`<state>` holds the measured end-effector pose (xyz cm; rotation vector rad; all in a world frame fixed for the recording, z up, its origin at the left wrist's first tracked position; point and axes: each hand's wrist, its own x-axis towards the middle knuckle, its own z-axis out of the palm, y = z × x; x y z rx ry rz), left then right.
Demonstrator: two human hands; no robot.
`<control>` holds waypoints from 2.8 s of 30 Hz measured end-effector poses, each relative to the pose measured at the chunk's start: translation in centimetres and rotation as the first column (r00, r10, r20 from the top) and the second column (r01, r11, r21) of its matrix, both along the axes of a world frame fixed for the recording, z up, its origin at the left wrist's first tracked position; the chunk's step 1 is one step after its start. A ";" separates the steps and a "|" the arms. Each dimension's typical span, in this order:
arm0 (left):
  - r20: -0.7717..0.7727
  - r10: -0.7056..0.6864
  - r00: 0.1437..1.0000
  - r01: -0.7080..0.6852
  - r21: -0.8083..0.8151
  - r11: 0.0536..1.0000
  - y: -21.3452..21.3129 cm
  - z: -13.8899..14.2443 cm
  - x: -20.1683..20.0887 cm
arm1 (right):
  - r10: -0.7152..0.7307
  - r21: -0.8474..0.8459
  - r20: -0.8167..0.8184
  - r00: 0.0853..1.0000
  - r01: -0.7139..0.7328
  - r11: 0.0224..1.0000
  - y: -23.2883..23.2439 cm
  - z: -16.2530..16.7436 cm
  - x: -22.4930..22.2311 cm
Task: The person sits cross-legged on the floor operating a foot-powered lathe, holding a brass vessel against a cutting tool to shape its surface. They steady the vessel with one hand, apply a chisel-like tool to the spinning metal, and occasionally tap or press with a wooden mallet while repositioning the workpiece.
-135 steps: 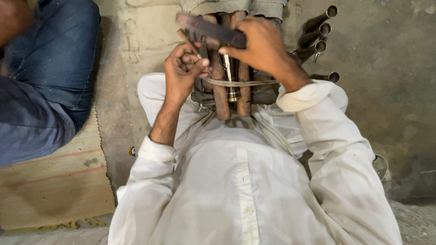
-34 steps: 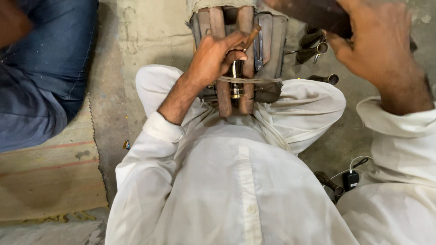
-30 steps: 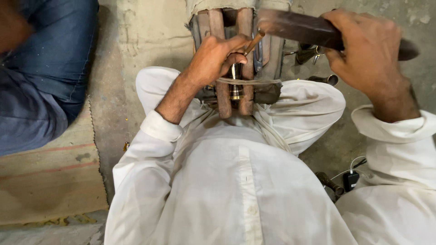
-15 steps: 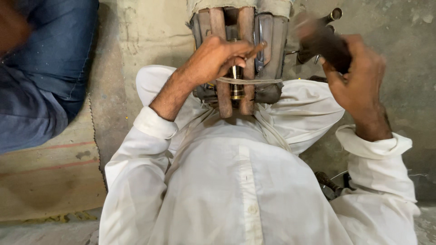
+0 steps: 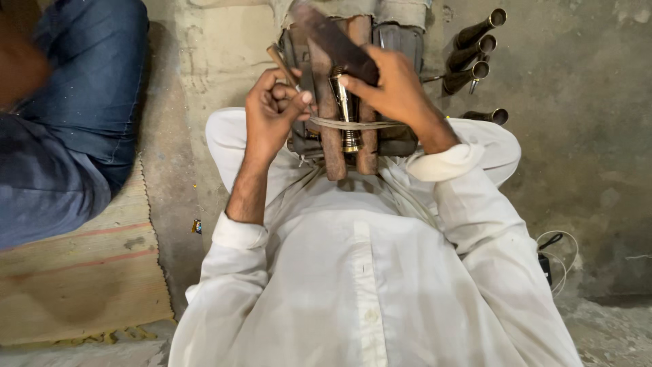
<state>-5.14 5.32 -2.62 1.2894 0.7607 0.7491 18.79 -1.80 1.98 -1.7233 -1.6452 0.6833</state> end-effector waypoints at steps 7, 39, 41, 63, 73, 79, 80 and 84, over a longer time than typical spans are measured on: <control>-0.069 0.048 0.996 -0.053 -0.063 0.997 -0.5 -0.7 -2.7 | -0.026 0.087 0.229 0.973 0.006 0.996 1.9 1.5 -2.1; -0.214 0.030 0.976 0.107 0.603 0.791 1.2 1.1 7.5 | -0.089 -0.172 -0.544 0.834 -0.007 0.985 -7.9 0.6 8.1; -0.180 0.055 0.982 0.067 0.607 0.792 1.0 0.7 7.7 | -0.054 -0.107 -0.413 0.909 0.010 0.994 -6.9 1.0 7.6; 0.101 0.062 0.993 -0.092 0.329 0.940 1.2 -0.2 5.0 | 0.020 -0.278 -0.444 0.896 -0.159 0.947 0.5 3.3 3.9; -0.020 0.154 0.988 -0.124 0.498 0.859 0.3 -0.6 6.1 | 0.106 -0.035 0.218 0.970 -0.101 0.994 -3.5 6.0 7.4; -0.006 0.173 0.985 -0.145 0.518 0.843 -0.4 -1.3 6.2 | -0.019 0.402 0.557 0.830 -0.249 0.881 -2.6 8.8 6.5; -0.009 0.176 0.984 -0.146 0.521 0.841 -0.5 -1.3 6.2 | -0.035 0.391 0.602 0.798 -0.257 0.884 -2.8 9.3 6.5; -0.078 0.164 0.983 -0.072 0.662 0.746 -0.2 -1.0 6.8 | -0.068 0.262 0.833 0.550 -0.284 0.922 -4.0 10.9 7.0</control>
